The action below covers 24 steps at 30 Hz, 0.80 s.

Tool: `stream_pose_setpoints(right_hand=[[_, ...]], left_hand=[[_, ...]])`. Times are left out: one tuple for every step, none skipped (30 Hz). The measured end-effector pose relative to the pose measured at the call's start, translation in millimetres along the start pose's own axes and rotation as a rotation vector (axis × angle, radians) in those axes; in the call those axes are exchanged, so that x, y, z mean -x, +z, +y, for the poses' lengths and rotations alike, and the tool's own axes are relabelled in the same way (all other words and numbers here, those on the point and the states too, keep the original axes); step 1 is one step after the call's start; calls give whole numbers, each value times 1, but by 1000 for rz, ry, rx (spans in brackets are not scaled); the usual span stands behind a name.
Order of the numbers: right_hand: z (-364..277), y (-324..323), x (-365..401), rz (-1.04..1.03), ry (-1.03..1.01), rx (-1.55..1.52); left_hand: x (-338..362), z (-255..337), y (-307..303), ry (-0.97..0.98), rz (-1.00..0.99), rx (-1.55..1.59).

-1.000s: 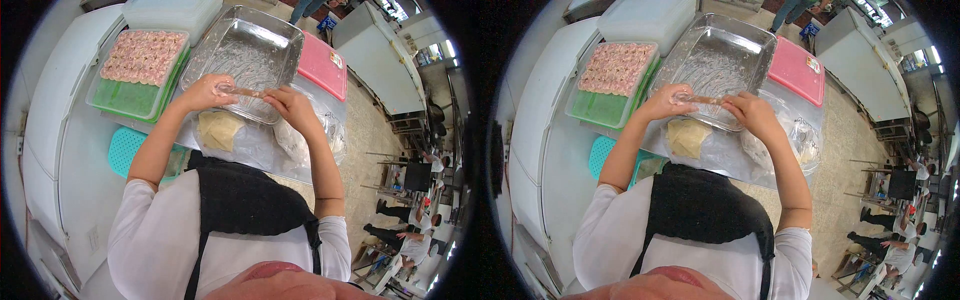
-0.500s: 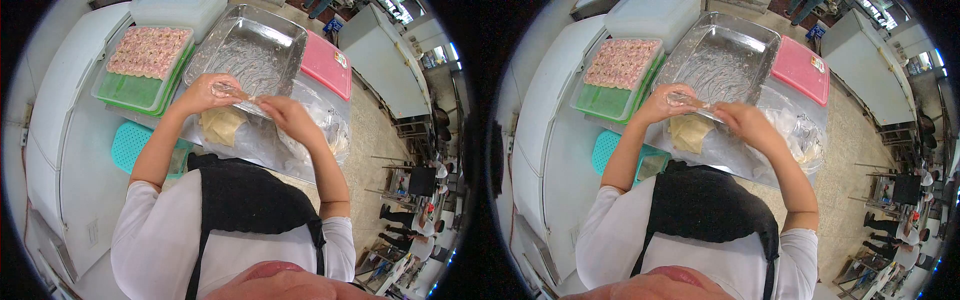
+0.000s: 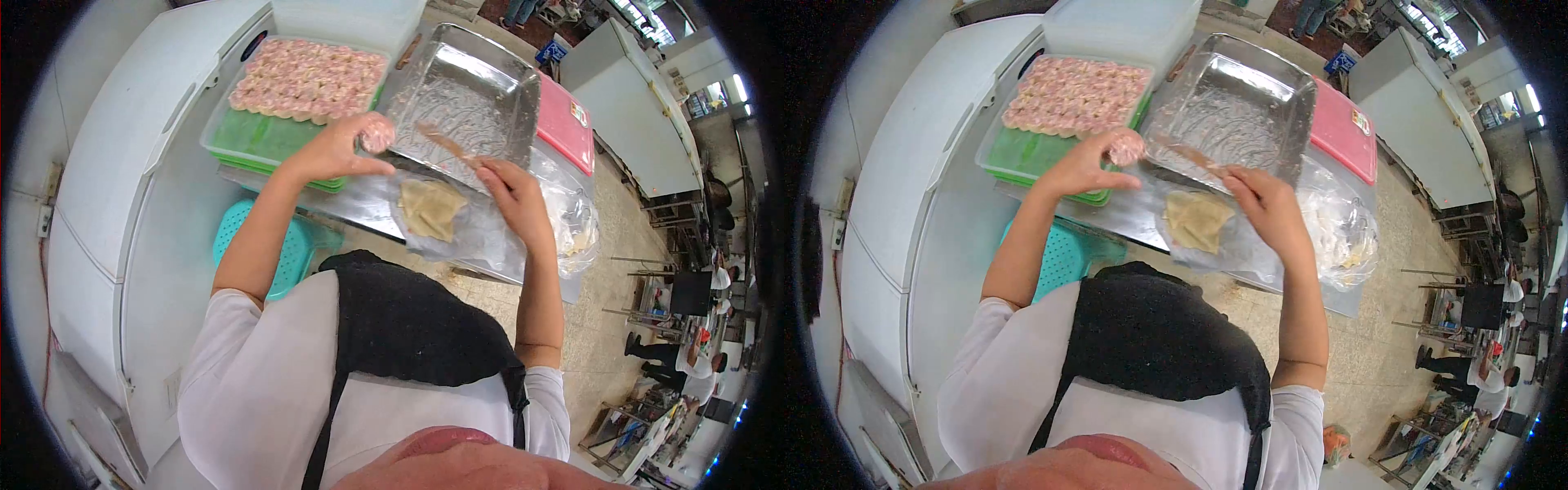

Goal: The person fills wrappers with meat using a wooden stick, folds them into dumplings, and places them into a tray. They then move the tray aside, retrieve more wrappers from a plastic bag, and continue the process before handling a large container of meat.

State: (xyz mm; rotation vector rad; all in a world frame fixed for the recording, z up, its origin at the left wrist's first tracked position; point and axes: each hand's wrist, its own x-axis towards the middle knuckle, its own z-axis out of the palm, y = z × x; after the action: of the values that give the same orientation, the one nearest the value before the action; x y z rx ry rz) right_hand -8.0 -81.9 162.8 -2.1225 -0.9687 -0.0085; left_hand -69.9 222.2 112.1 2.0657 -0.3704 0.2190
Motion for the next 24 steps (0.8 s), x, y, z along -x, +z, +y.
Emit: stream_pose_setpoints(right_hand=[[-3,1,5,-11,107,-37],[-2,4,11,-8,112,-37],[1,11,21,28,206,-76],[5,18,32,68,303,-116],[8,25,42,85,401,-163],[9,32,53,100,415,-166],[9,40,63,153,472,-250],[10,47,74,209,527,-335],[12,51,83,216,539,-389],[7,54,89,235,548,-391],[2,57,96,269,584,-425],[-4,59,102,302,619,-460],[-8,60,106,316,632,-454],[-13,61,110,331,640,-453],[-17,61,114,360,646,-441],[-21,62,119,386,653,-429],[-23,62,124,394,660,-427],[-25,62,130,415,681,-430],[-25,61,135,437,701,-435],[-25,62,140,443,703,-435],[-23,65,146,458,725,-430],[-23,66,150,474,748,-426],[-23,68,152,480,751,-429],[-24,71,154,483,777,-416]], left_hand=[[11,-7,-15,-1,-2,1],[21,-15,-30,-99,42,-52],[30,-22,-44,-196,80,-104],[38,-30,-54,-192,66,-102],[45,-39,-63,-229,86,-249],[48,-46,-68,-261,104,-399],[51,-56,-68,-253,84,-399],[53,-68,-65,-116,120,-472],[53,-74,-66,24,158,-540],[48,-60,-66,38,142,-538],[41,-43,-61,-122,49,-420],[35,-30,-57,-282,-46,-303],[31,-37,-49,-270,-61,-303],[28,-50,-38,-210,-44,-296],[25,-51,-32,-152,-24,-286],[24,-52,-29,-146,-34,-282],[25,-51,-27,-205,-80,-291],[25,-49,-26,-265,-124,-302],[25,-51,-25,-261,-129,-300],[25,-56,-23,-194,-108,-324],[24,-61,-22,-127,-86,-348],[21,-65,-20,-123,-93,-350],[16,-69,-18,-21,-53,-399],[13,-75,-17,81,-14,-447]])
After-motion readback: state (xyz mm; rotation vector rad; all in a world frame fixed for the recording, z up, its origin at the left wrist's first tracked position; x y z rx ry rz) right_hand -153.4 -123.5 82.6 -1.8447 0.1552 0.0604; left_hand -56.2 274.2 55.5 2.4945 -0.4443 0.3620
